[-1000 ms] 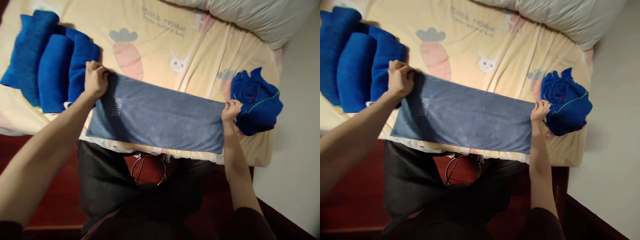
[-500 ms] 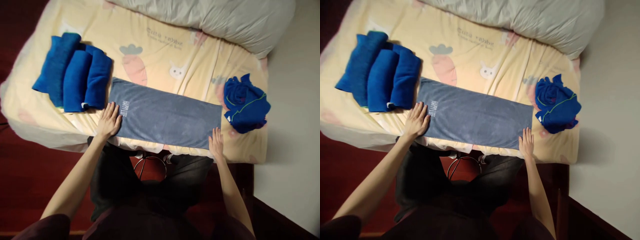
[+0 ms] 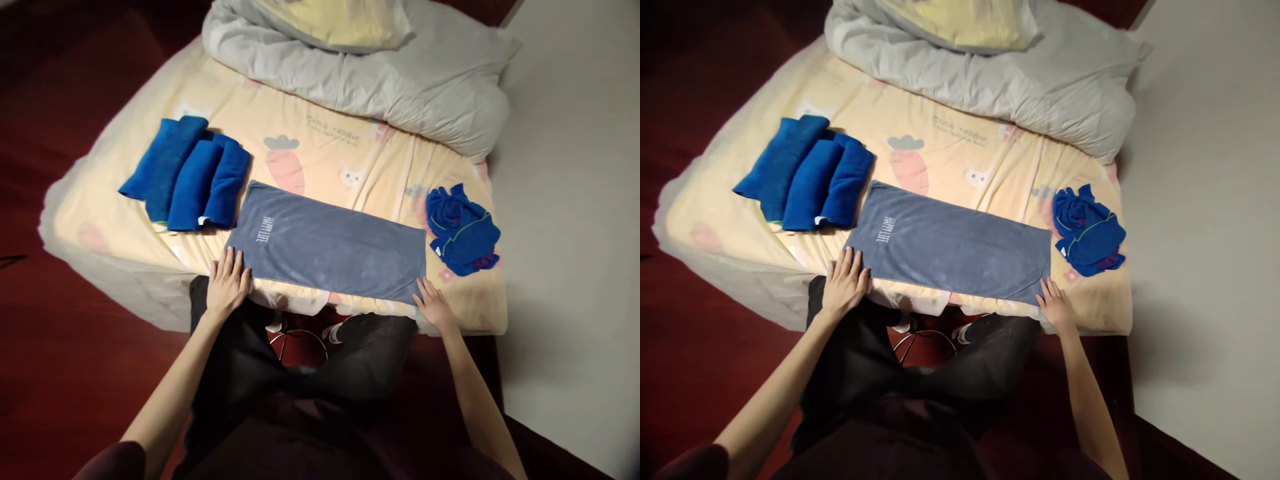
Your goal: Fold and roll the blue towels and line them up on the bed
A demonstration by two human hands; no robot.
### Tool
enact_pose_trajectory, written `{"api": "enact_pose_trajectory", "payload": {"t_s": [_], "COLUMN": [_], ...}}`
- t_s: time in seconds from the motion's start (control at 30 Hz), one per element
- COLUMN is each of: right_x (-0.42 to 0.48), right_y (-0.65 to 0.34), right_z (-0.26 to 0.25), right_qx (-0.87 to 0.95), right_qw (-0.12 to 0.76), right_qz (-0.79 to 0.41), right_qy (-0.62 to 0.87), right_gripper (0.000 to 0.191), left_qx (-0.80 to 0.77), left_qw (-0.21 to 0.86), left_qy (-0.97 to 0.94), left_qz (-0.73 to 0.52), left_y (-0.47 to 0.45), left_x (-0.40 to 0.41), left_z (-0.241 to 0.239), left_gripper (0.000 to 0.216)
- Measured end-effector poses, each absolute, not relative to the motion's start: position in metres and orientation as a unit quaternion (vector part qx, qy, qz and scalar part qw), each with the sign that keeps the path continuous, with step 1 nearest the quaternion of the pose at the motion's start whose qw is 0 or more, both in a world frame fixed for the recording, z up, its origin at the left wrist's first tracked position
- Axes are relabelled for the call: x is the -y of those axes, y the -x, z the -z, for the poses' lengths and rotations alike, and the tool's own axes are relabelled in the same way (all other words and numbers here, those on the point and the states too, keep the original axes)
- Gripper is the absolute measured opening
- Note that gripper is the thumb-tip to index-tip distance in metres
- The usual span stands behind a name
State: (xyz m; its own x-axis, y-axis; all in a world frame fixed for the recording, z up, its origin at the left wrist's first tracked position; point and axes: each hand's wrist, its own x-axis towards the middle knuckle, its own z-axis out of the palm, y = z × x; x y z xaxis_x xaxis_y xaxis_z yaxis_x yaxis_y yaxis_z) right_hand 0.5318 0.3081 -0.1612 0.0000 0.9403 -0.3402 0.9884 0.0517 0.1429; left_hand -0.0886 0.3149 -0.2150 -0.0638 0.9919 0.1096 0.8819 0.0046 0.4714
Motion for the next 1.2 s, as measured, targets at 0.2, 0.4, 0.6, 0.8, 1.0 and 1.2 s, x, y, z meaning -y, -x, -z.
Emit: {"api": "enact_pose_trajectory", "payload": {"t_s": [0.2, 0.4, 0.6, 0.8, 1.0, 1.2], "right_x": [-0.343, -0.404, -0.473, -0.549, -0.587, -0.598], "right_y": [-0.513, -0.462, -0.387, -0.319, -0.294, -0.287], "right_z": [0.118, 0.090, 0.076, 0.095, 0.129, 0.151], "right_qx": [-0.650, -0.737, -0.798, -0.802, -0.751, -0.728], "right_qw": [0.264, 0.170, 0.088, 0.019, 0.030, 0.045], "right_qz": [0.125, 0.101, 0.129, 0.196, 0.224, 0.230], "right_qy": [-0.702, -0.646, -0.582, -0.564, -0.620, -0.645], "right_gripper": [0.048, 0.044, 0.040, 0.041, 0.043, 0.042], "left_qx": [-0.728, -0.606, -0.478, -0.418, -0.394, -0.379], "left_qw": [0.166, 0.513, 0.720, 0.773, 0.783, 0.787], "left_qy": [-0.576, -0.445, -0.243, -0.066, 0.024, 0.145], "left_qz": [-0.332, -0.414, -0.440, -0.473, -0.481, -0.464], "left_y": [0.030, -0.066, -0.110, -0.139, -0.151, -0.165], "left_x": [-0.266, -0.215, -0.224, -0.250, -0.267, -0.277], "left_z": [0.208, 0.210, 0.209, 0.192, 0.183, 0.182], "left_gripper": [0.065, 0.055, 0.063, 0.055, 0.015, 0.013]}}
